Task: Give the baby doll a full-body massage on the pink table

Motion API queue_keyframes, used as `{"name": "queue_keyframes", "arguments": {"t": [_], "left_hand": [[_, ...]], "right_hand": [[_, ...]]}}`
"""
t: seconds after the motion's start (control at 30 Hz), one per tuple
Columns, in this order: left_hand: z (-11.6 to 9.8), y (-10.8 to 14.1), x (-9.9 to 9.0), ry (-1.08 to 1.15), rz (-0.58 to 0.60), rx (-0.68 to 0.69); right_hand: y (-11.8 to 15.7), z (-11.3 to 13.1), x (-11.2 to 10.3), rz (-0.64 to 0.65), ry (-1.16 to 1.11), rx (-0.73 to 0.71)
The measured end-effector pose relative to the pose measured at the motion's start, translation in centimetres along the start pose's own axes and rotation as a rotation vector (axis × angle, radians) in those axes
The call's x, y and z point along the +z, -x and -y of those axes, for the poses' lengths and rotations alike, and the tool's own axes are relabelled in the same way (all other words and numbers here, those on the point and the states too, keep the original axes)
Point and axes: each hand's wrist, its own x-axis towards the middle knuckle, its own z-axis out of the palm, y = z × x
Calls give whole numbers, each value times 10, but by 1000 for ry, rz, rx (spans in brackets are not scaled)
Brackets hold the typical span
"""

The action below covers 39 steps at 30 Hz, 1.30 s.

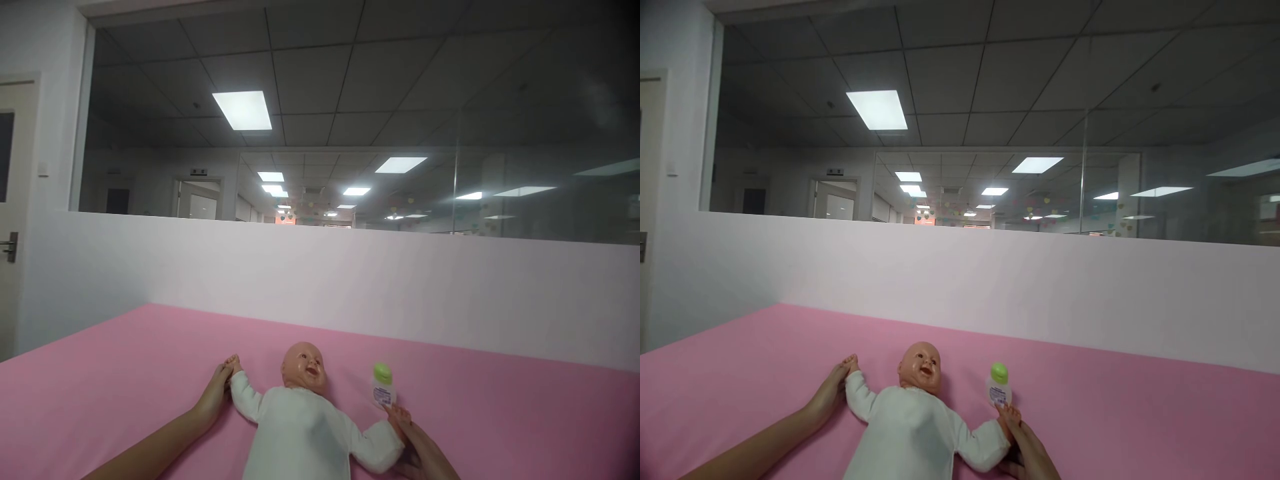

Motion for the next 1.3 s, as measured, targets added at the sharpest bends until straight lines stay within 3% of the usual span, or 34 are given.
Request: {"name": "queue_keyframes", "arguments": {"t": [0.33,0.67,1.3], "left_hand": [[3,-4,-3,-10,10,20],[1,3,-1,-35,11,39],[-4,4,1,-91,-3,48]], "right_hand": [[-2,3,0,-3,22,16],[18,19,10,19,67,5],[31,30,11,91,100,-14]]}}
